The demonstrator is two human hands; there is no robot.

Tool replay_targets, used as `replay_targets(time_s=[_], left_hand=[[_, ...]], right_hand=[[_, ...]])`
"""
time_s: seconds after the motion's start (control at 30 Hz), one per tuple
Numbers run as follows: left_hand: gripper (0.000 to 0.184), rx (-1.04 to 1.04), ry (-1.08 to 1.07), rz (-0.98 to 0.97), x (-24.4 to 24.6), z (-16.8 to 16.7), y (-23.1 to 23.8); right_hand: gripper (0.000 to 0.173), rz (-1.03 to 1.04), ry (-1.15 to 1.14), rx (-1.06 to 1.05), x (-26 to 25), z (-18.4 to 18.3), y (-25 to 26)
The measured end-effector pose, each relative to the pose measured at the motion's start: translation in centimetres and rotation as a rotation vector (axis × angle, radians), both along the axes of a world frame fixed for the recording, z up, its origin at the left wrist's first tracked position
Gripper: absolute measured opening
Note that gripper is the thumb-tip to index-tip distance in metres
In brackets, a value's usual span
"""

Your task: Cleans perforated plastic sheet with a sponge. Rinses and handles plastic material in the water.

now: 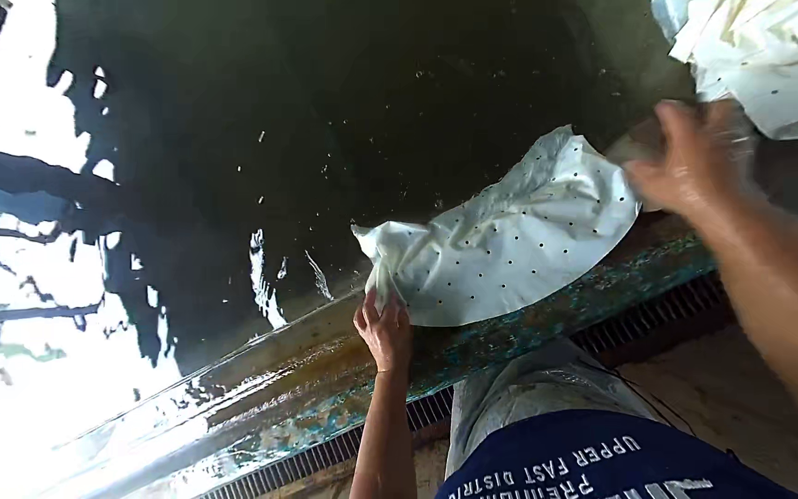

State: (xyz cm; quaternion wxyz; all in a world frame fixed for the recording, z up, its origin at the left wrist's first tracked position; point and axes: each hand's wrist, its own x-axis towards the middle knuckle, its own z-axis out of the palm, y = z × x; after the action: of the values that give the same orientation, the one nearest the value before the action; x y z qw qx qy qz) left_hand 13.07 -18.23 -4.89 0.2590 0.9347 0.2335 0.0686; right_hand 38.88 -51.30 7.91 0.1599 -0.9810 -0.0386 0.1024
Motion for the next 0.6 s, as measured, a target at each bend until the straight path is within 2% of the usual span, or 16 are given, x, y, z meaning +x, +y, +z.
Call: replay_targets(time_s=[0.07,0.13,0.2,0.23,0.27,0.33,0.43,0.5,0.53,0.6], left_hand=[[0.023,-0.002,-0.132,0.029,-0.1,-1.1,0.5],[0.022,0.015,-0.162,0.048,-0.1,-1.2,1.1],[0.017,0.011,-0.122,0.048,-0.4,-0.6,1.3],[0.017,0.016,-0.116,0.048,-0.3,-0.4,1.4],[0.015,0.004,-0.108,0.04,-0.3,-0.4,1.6],[0.018,-0.018,-0.085,0.027,-0.8,-0.8,1.9],[0.018,-0.065,-0.104,0.049,-0.8,-0.9,2.3],[0.018,-0.106,-0.125,0.046,-1.0,-0.8,2.8],[0.019,-0.141,-0.138,0.045,-1.1,-0.7,3.1],[0.02,-0.227,-0.147,0.054,-1.5,-0.7,3.9]], right_hand=[[0.076,0.211,-0.067,0.154,-4.2,-1.3,8.4],[0.074,0.459,-0.076,0.311,-9.7,-5.8,16.9],[0.066,0.671,0.117,0.38,-14.9,-8.9,22.9],[0.059,0.741,0.192,0.371,-15.6,-9.7,24.1],[0.054,0.752,0.164,0.372,-15.3,-10.5,23.9],[0.044,0.656,-0.04,0.281,-12.0,-12.2,19.9],[0.044,0.291,-0.097,0.095,-3.0,-12.9,8.3],[0.053,0.028,-0.042,0.021,0.4,-11.4,1.0],[0.057,-0.082,-0.034,-0.016,0.8,-10.6,-1.0],[0.06,-0.199,0.004,-0.044,-0.8,-9.1,-0.9]])
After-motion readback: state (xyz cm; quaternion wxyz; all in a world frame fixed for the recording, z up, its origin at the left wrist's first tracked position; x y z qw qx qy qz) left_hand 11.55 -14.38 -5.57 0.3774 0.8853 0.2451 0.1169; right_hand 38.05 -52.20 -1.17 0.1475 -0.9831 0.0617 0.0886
